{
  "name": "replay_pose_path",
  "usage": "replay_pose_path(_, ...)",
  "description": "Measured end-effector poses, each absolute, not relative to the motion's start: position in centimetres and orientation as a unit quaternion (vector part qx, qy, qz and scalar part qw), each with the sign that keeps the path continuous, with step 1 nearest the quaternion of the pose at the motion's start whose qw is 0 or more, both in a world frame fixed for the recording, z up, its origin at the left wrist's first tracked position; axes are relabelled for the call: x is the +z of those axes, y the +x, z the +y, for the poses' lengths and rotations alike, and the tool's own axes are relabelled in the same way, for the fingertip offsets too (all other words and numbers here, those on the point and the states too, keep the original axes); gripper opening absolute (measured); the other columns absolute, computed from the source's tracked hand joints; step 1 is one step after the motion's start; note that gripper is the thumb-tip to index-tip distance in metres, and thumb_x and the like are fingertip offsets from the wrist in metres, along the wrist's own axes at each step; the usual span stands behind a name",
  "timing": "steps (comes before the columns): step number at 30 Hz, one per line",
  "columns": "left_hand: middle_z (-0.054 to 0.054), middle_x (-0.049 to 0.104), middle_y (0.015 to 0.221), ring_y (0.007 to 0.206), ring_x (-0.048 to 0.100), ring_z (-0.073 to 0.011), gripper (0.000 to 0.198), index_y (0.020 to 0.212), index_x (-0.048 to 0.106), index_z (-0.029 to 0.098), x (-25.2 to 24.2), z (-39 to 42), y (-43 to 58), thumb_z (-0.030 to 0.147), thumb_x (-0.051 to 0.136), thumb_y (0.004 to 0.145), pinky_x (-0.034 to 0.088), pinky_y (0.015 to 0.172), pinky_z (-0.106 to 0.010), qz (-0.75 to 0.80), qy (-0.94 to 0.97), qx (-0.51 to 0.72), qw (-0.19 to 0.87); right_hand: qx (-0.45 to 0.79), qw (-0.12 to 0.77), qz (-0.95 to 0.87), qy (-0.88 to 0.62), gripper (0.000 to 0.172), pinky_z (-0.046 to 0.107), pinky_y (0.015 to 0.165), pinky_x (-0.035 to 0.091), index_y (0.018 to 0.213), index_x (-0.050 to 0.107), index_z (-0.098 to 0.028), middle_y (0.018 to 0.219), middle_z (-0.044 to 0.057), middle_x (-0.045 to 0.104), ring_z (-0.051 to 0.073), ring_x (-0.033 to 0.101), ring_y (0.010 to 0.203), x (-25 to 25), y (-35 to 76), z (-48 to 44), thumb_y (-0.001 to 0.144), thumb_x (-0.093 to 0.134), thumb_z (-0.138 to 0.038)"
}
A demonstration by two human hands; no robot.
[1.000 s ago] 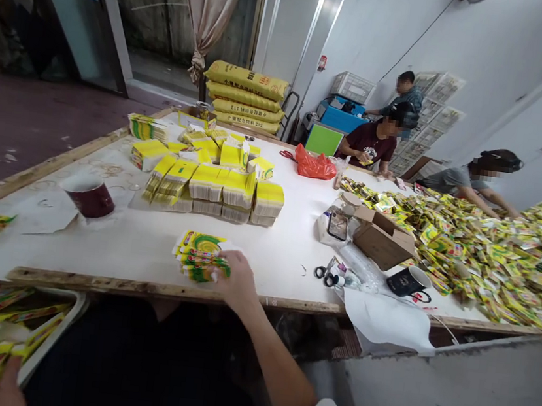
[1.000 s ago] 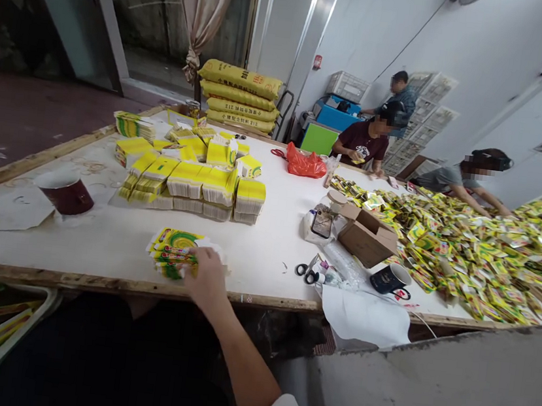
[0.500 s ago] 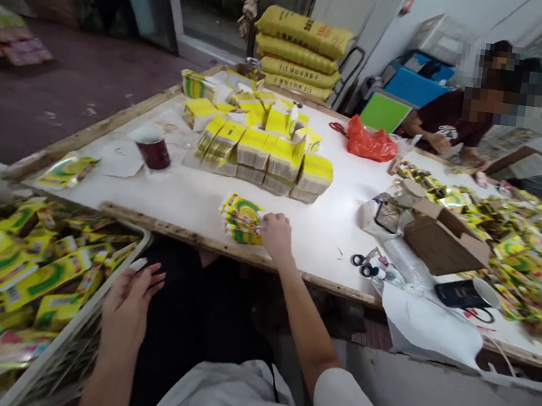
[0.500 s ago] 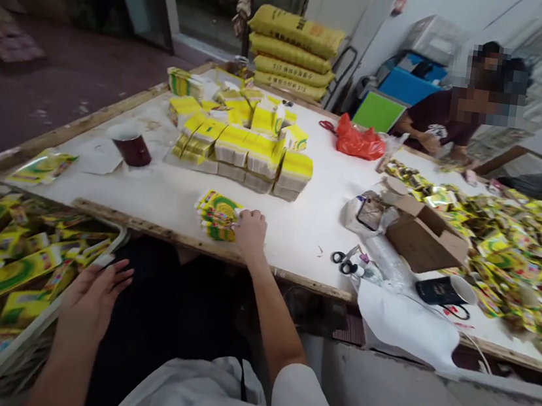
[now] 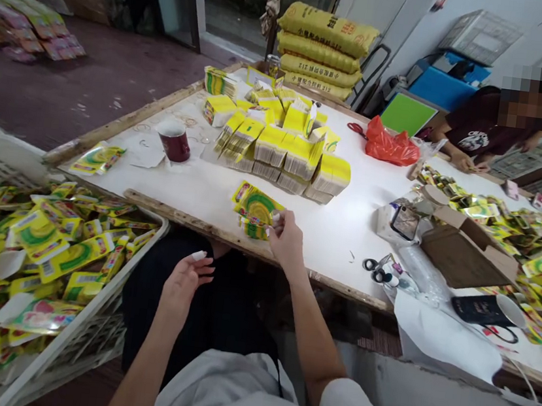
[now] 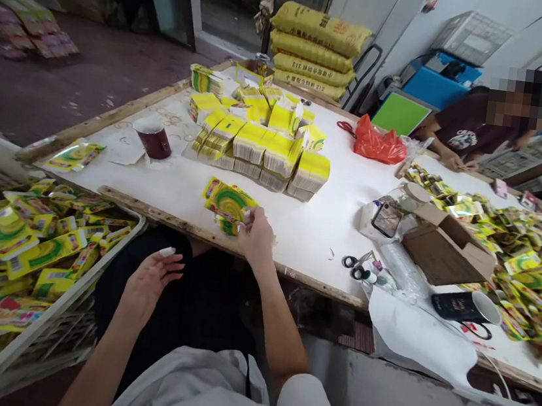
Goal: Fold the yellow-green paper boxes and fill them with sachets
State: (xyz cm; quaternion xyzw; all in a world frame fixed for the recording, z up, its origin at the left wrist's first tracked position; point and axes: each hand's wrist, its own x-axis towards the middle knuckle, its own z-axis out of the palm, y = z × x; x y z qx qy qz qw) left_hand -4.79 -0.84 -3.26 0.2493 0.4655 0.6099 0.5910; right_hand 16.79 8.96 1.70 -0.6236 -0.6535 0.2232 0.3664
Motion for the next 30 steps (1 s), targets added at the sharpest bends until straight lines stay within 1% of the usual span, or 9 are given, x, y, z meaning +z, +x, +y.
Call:
replay_pose_path(3, -0.013, 0.069, 0.113, 0.101, 0.067, -0.0278, 0.068, 0.106, 0.068, 0.019, -3.0, -0.5, -3.3, 0.066, 0.08, 0.058, 0.058, 0.077, -0.037, 0.386, 0.246, 0.665, 0.59, 0.333, 0.393, -0.683, -0.518, 0.018, 0.026, 0.065, 0.045, 0.099, 0.047, -0.022, 0.082, 0.0, 0.059, 0.015, 0.056, 0.067, 1.8, 14.8, 5.5, 0.082, 0.051, -0.022)
replay_pose_path(5, -0.014, 0.067, 0.12, 0.114, 0.062, -0.0315, 0.074, 0.108, 0.068, 0.02, -2.4, -0.4, -2.3, 0.073, 0.077, 0.057, 0.055, 0.089, -0.042, 0.351, 0.237, 0.696, 0.579, 0.4, 0.357, -0.699, -0.473, 0.018, 0.025, 0.062, 0.043, 0.098, 0.048, -0.022, 0.077, -0.002, 0.056, 0.014, 0.054, 0.064, 1.4, 13.4, 3.4, 0.08, 0.052, -0.02)
replay_pose_path(9, -0.014, 0.063, 0.13, 0.125, 0.056, -0.0336, 0.077, 0.121, 0.065, 0.021, -0.9, -0.5, -1.2, 0.076, 0.065, 0.068, 0.047, 0.103, -0.045, 0.338, 0.224, 0.741, 0.535, 0.476, 0.307, -0.701, -0.433, 0.019, 0.021, 0.056, 0.038, 0.092, 0.046, -0.023, 0.073, -0.005, 0.051, 0.012, 0.048, 0.061, -0.2, 11.5, 1.2, 0.076, 0.053, -0.017)
replay_pose_path(11, -0.015, 0.066, 0.125, 0.121, 0.059, -0.0337, 0.08, 0.123, 0.065, 0.018, -0.5, -0.6, -1.1, 0.078, 0.06, 0.07, 0.048, 0.101, -0.045, 0.337, 0.218, 0.759, 0.512, 0.506, 0.305, -0.692, -0.416, 0.019, 0.021, 0.055, 0.037, 0.09, 0.045, -0.023, 0.072, -0.006, 0.05, 0.012, 0.047, 0.061, -0.7, 11.2, 0.8, 0.075, 0.053, -0.017)
replay_pose_path(13, -0.014, 0.071, 0.111, 0.109, 0.065, -0.0319, 0.079, 0.119, 0.066, 0.017, -0.4, -0.5, -1.3, 0.077, 0.061, 0.07, 0.051, 0.095, -0.044, 0.343, 0.21, 0.763, 0.506, 0.529, 0.311, -0.678, -0.404, 0.019, 0.02, 0.055, 0.038, 0.091, 0.045, -0.023, 0.073, -0.005, 0.051, 0.011, 0.048, 0.063, -0.9, 11.1, 0.5, 0.075, 0.053, -0.017)
replay_pose_path(16, -0.009, 0.07, 0.091, 0.088, 0.068, -0.0262, 0.068, 0.109, 0.069, 0.017, -0.5, -0.3, -1.5, 0.072, 0.065, 0.069, 0.054, 0.083, -0.039, 0.356, 0.201, 0.765, 0.498, 0.54, 0.336, -0.653, -0.412, 0.02, 0.021, 0.056, 0.039, 0.093, 0.046, -0.023, 0.075, -0.005, 0.052, 0.011, 0.049, 0.063, -0.9, 10.8, 0.2, 0.075, 0.055, -0.019)
replay_pose_path(19, -0.006, 0.068, 0.085, 0.08, 0.066, -0.0226, 0.059, 0.104, 0.068, 0.018, -0.4, 0.0, -1.3, 0.068, 0.065, 0.072, 0.053, 0.08, -0.037, 0.355, 0.193, 0.776, 0.483, 0.541, 0.354, -0.63, -0.43, 0.021, 0.022, 0.058, 0.041, 0.091, 0.047, -0.023, 0.078, -0.004, 0.052, 0.011, 0.049, 0.064, -0.9, 10.5, -0.2, 0.074, 0.06, -0.023)
replay_pose_path(22, -0.005, 0.068, 0.085, 0.079, 0.066, -0.0214, 0.059, 0.105, 0.068, 0.017, -0.3, 0.1, -1.0, 0.066, 0.066, 0.073, 0.053, 0.081, -0.036, 0.35, 0.185, 0.786, 0.475, 0.538, 0.364, -0.622, -0.437, 0.021, 0.022, 0.059, 0.042, 0.088, 0.047, -0.022, 0.081, -0.003, 0.053, 0.011, 0.049, 0.066, -1.1, 10.3, -0.4, 0.073, 0.063, -0.026)
replay_pose_path(30, -0.011, 0.071, 0.098, 0.093, 0.068, -0.0265, 0.059, 0.106, 0.068, 0.016, -0.5, -0.6, -1.0, 0.066, 0.064, 0.075, 0.052, 0.087, -0.039, 0.36, 0.197, 0.754, 0.514, 0.535, 0.379, -0.61, -0.445, 0.019, 0.022, 0.057, 0.039, 0.084, 0.048, -0.022, 0.075, -0.005, 0.051, 0.01, 0.046, 0.063, -1.2, 10.3, -0.6, 0.074, 0.064, -0.024)
